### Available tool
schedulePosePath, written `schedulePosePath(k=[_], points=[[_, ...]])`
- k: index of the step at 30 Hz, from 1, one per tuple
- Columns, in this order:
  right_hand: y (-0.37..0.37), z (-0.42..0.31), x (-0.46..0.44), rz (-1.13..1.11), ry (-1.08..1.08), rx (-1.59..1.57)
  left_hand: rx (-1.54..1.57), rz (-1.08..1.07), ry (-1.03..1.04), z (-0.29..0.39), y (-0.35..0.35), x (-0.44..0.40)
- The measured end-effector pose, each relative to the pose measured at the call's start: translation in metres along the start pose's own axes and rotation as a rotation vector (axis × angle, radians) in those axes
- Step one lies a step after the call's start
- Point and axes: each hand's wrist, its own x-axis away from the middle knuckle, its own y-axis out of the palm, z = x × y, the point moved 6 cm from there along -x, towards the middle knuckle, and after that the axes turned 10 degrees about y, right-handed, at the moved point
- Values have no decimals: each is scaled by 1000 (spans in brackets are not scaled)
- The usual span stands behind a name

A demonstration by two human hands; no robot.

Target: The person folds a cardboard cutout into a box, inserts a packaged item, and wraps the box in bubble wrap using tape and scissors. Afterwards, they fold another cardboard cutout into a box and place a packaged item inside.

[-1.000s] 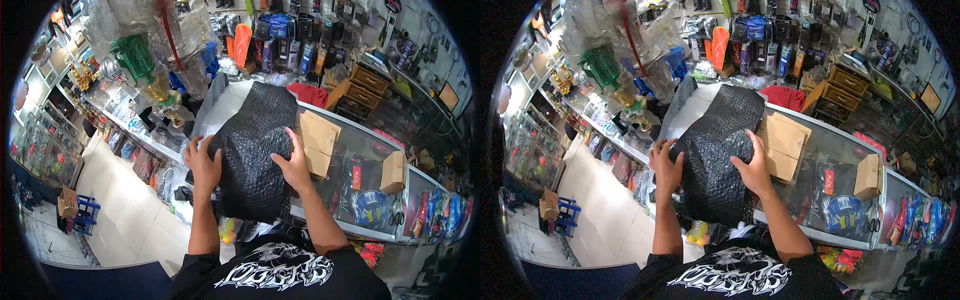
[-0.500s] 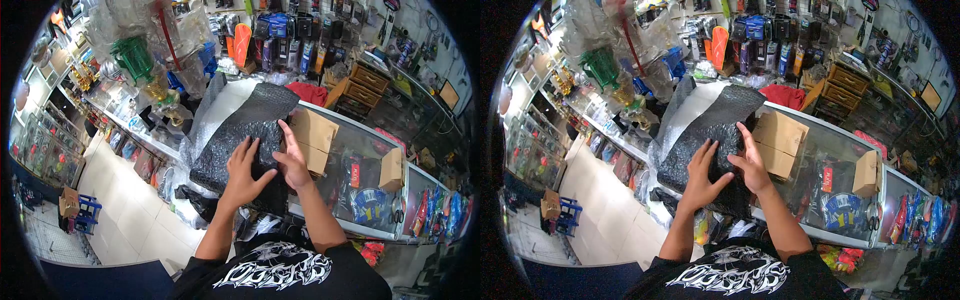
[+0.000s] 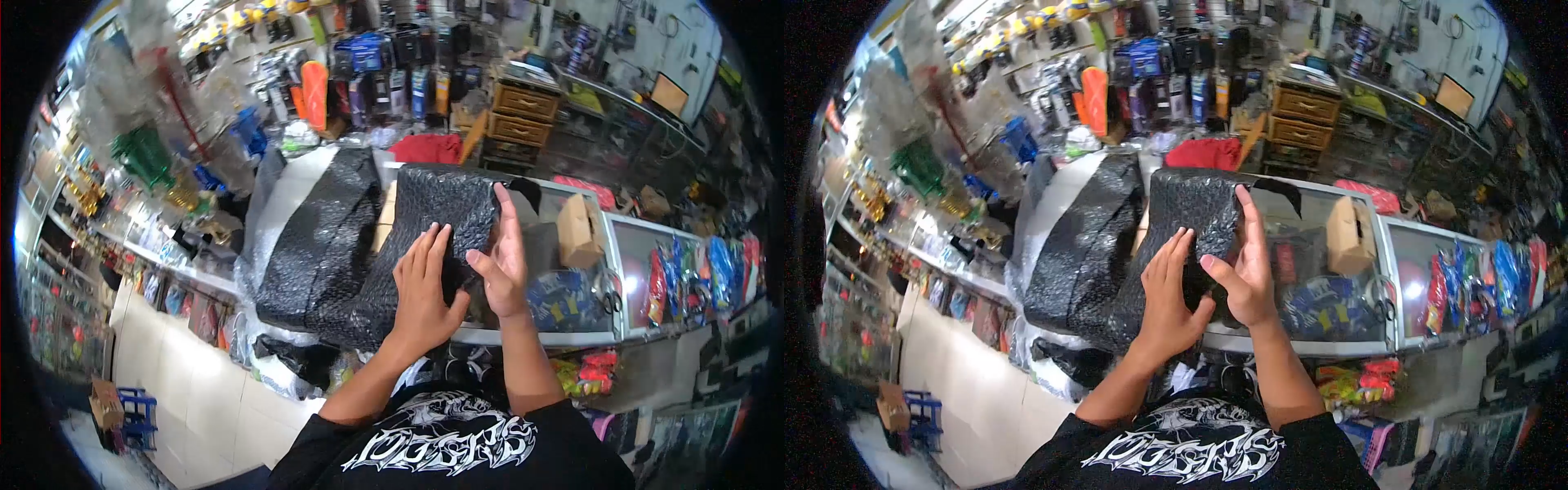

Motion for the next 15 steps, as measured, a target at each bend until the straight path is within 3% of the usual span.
schedulePosePath(k=[8, 9, 10, 12, 15], points=[[-77, -63, 41, 172, -134, 315, 343, -201, -22, 36, 85, 1], [-87, -68, 44, 174, -163, 411, 613, -214, -121, 35, 102, 3], [-93, -73, 48, 190, -166, 418, 623, -226, -114, 39, 114, 2], [-101, -79, 53, 191, -131, 492, 1015, -209, -274, 43, 139, 6], [-108, -92, 54, 263, -155, 793, 1223, -247, -370, 43, 163, 10]])
